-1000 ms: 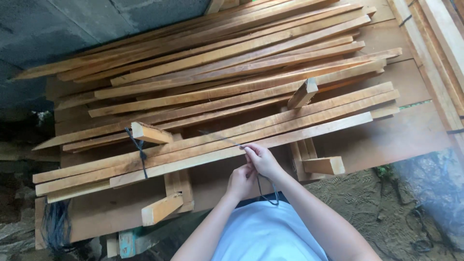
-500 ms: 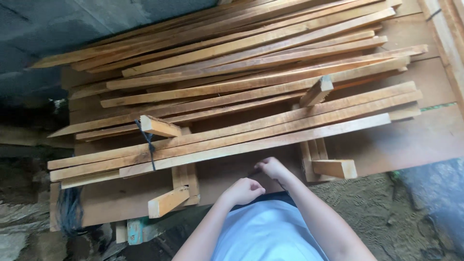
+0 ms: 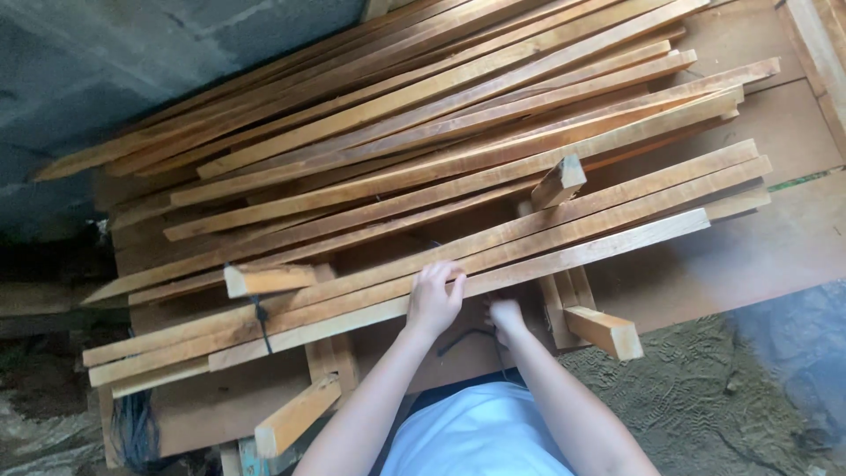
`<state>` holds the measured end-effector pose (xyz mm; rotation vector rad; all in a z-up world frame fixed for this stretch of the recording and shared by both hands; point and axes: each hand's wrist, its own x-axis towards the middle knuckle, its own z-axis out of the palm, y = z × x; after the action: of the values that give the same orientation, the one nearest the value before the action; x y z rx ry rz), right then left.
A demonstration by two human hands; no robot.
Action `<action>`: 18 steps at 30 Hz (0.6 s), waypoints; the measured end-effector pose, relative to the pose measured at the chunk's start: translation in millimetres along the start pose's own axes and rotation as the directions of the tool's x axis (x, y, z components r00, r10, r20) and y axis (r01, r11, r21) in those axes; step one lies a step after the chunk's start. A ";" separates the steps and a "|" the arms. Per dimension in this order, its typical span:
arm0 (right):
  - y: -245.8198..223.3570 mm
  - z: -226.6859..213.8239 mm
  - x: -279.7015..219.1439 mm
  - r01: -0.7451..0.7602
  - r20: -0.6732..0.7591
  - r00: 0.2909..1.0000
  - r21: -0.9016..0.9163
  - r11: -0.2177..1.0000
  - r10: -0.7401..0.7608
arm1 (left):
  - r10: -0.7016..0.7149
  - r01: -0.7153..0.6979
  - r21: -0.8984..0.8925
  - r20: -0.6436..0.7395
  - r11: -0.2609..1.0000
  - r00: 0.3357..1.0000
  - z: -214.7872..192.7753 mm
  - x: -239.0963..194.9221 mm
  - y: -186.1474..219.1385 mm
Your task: The person arranges several thin wooden planks on a wooden workbench and secures them into a bundle using a black plastic zip tie. They thread the tie through the wood, pull it tight, and fasten it to hold the planks together.
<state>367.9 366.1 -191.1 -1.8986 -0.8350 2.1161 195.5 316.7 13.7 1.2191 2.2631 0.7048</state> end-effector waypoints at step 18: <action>16.0 -7.8 36.9 -0.026 -0.070 0.997 0.002 1.000 0.026 | -0.329 0.308 0.187 0.790 0.933 0.517 83.9 181.6 -54.3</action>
<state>372.8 373.0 -231.2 -1.9813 -0.7990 2.0510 124.4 464.2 -113.4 0.8172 1.5965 -0.0725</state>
